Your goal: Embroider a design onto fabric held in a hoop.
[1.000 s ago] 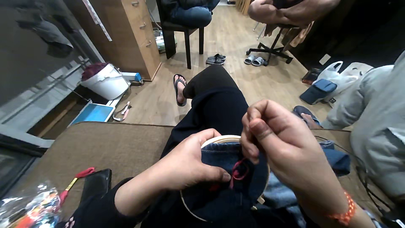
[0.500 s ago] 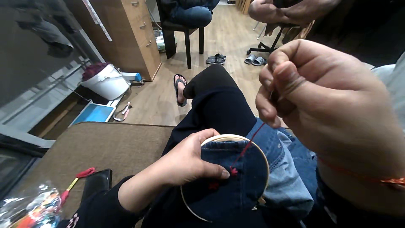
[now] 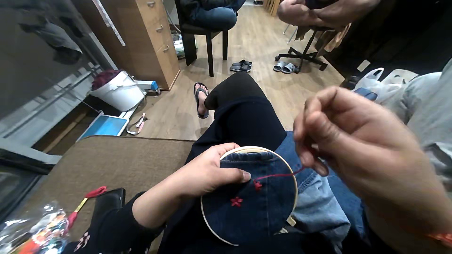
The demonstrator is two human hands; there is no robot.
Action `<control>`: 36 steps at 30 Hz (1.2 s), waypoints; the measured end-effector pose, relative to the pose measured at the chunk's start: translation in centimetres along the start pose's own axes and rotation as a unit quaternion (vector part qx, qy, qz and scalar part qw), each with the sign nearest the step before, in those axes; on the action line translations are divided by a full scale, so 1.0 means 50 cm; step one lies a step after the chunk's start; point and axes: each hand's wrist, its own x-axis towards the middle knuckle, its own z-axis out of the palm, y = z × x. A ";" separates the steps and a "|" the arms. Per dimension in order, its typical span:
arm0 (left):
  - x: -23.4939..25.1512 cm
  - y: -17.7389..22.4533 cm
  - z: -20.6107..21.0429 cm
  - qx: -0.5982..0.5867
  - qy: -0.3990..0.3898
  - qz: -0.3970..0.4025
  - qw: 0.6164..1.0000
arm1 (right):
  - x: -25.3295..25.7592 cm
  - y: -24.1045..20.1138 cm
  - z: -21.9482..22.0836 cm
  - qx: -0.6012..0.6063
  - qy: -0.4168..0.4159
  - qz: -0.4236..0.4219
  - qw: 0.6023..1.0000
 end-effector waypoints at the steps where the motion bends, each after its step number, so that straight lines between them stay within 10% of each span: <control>1: 0.001 0.000 -0.001 0.001 0.002 -0.006 1.000 | -0.017 0.012 0.005 -0.028 -0.007 -0.007 1.000; 13: 0.001 0.003 0.001 0.040 -0.012 0.008 0.999 | -0.108 0.105 0.058 -0.383 0.004 -0.158 0.910; 36: -0.004 0.014 0.005 0.068 0.012 -0.010 0.998 | -0.100 0.087 0.064 -0.451 -0.017 -0.219 0.865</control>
